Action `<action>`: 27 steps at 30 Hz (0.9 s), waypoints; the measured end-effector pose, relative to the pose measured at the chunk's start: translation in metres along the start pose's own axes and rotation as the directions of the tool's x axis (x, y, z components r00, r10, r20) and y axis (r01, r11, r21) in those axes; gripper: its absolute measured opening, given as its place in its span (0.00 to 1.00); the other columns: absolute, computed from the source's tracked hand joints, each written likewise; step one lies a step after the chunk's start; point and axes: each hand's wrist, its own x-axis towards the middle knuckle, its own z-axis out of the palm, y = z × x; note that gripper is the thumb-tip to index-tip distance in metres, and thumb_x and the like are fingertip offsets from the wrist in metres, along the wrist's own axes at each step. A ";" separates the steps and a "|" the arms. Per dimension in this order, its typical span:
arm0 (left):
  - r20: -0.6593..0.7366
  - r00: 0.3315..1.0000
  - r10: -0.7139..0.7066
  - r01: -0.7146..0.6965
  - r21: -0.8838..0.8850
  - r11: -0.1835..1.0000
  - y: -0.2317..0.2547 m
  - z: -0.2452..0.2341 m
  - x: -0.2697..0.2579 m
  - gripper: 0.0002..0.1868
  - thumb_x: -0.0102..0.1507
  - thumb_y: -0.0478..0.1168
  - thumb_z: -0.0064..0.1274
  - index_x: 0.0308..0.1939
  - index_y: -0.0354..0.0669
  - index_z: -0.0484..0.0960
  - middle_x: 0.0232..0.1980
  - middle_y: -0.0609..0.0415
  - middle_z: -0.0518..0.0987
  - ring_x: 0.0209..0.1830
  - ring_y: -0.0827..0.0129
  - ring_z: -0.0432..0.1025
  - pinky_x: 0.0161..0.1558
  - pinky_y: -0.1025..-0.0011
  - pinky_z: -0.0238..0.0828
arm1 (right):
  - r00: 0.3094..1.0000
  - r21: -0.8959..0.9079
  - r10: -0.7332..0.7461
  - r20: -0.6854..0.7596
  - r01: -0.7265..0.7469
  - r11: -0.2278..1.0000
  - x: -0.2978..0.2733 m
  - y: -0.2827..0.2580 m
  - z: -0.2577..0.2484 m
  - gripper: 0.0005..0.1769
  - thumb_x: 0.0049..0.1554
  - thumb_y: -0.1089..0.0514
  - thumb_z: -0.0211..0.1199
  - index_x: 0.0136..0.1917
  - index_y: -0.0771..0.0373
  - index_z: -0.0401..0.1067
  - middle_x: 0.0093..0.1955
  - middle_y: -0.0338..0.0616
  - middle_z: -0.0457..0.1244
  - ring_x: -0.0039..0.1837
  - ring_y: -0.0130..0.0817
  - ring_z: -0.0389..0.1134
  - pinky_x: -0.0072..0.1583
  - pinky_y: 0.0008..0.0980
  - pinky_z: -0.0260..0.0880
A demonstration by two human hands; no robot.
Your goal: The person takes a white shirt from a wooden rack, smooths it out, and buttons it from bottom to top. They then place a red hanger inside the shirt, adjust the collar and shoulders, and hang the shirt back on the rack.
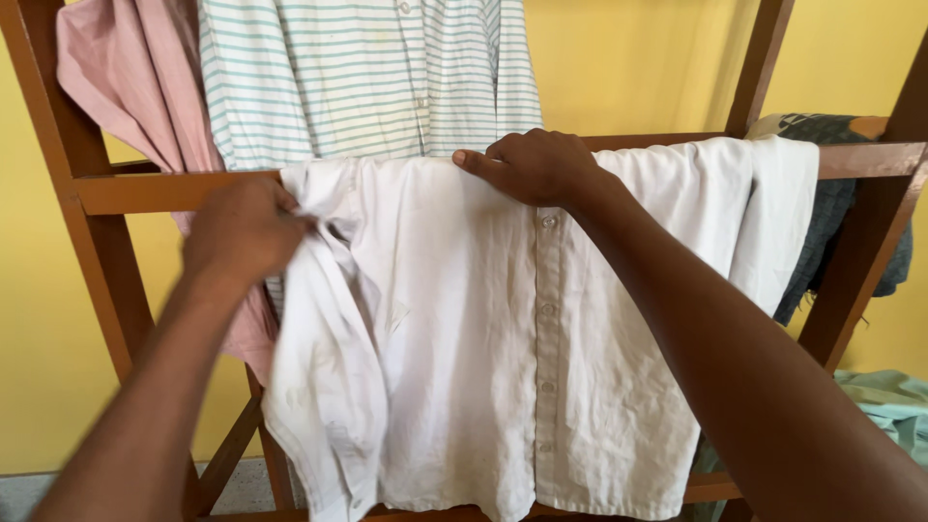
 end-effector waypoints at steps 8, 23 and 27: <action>-0.248 0.965 -0.085 -0.026 -0.415 0.909 0.014 -0.049 0.075 0.11 0.68 0.40 0.53 0.51 0.39 0.75 0.45 0.39 0.84 0.42 0.53 0.82 0.52 0.66 0.79 | 1.000 0.012 0.004 0.006 -0.004 1.000 -0.002 -0.002 -0.003 0.48 0.58 0.18 0.34 0.51 0.55 0.81 0.45 0.48 0.72 0.52 0.46 0.73 0.55 0.52 0.70; 0.165 0.986 -0.023 -0.025 0.284 0.959 0.002 -0.025 0.090 0.37 0.65 0.73 0.42 0.64 0.55 0.82 0.66 0.44 0.78 0.65 0.45 0.71 0.63 0.44 0.70 | 0.998 -0.006 0.053 0.042 -0.053 0.999 0.008 -0.005 -0.002 0.53 0.57 0.16 0.33 0.45 0.61 0.82 0.42 0.49 0.71 0.49 0.46 0.72 0.53 0.52 0.70; 0.222 0.969 -0.106 -0.017 0.487 0.873 0.009 -0.043 0.076 0.38 0.66 0.73 0.46 0.56 0.46 0.88 0.48 0.44 0.86 0.43 0.54 0.82 0.50 0.55 0.78 | 0.998 -0.016 0.055 0.036 -0.054 0.998 0.007 -0.004 -0.002 0.53 0.58 0.16 0.34 0.40 0.64 0.80 0.39 0.50 0.71 0.47 0.46 0.72 0.51 0.52 0.71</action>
